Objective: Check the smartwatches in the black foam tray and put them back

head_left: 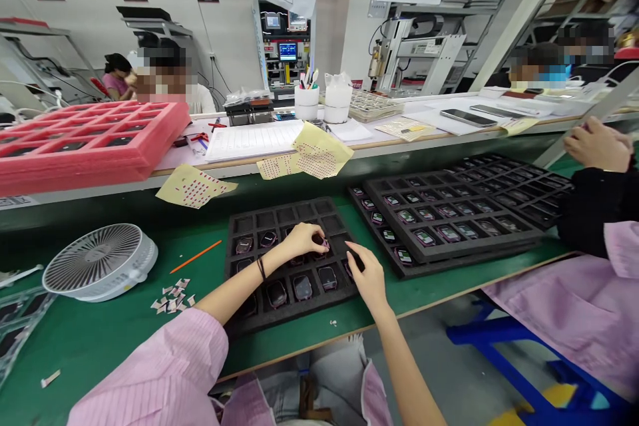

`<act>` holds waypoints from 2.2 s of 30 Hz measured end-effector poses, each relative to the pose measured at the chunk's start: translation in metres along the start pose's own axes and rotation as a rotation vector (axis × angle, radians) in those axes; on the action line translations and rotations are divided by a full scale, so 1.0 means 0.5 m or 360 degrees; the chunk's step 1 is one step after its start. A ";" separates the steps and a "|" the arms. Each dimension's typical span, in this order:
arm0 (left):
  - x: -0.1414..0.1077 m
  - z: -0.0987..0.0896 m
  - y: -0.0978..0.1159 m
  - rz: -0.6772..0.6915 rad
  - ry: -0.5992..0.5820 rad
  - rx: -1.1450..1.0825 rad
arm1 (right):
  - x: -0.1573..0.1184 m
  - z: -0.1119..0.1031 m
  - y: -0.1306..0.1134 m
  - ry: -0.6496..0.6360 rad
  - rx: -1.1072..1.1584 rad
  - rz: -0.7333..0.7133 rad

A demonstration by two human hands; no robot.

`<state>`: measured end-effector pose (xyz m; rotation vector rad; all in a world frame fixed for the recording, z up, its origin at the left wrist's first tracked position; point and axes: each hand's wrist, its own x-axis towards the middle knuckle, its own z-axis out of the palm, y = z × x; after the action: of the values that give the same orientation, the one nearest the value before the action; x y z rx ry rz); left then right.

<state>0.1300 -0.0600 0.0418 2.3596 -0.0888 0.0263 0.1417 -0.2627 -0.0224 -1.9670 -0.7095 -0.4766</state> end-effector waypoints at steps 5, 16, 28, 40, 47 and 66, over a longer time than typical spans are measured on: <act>-0.017 0.017 -0.019 -0.0207 -0.0073 -0.1159 | 0.017 0.011 -0.033 -0.0107 0.0189 -0.0193; -0.045 0.048 -0.005 -0.0604 -0.0084 -0.2185 | 0.034 0.010 -0.077 -0.0032 0.0441 -0.0351; -0.052 0.072 0.008 -0.0720 -0.0017 -0.2690 | 0.014 0.064 -0.088 0.0284 -0.0134 -0.0608; -0.061 0.075 0.067 -0.0755 0.0126 -0.2834 | 0.033 0.080 -0.078 0.0482 -0.0206 -0.0569; -0.033 -0.008 0.035 -0.0584 0.0021 -0.2021 | 0.021 0.054 -0.070 0.0219 -0.0061 -0.0325; -0.052 0.018 0.050 -0.0871 -0.0180 -0.2442 | 0.030 0.020 -0.104 0.0255 0.0420 -0.0318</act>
<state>0.1022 -0.0825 0.0516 0.7911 0.3641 -0.3240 0.1196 -0.2301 0.0160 -1.6010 -0.8262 -0.6204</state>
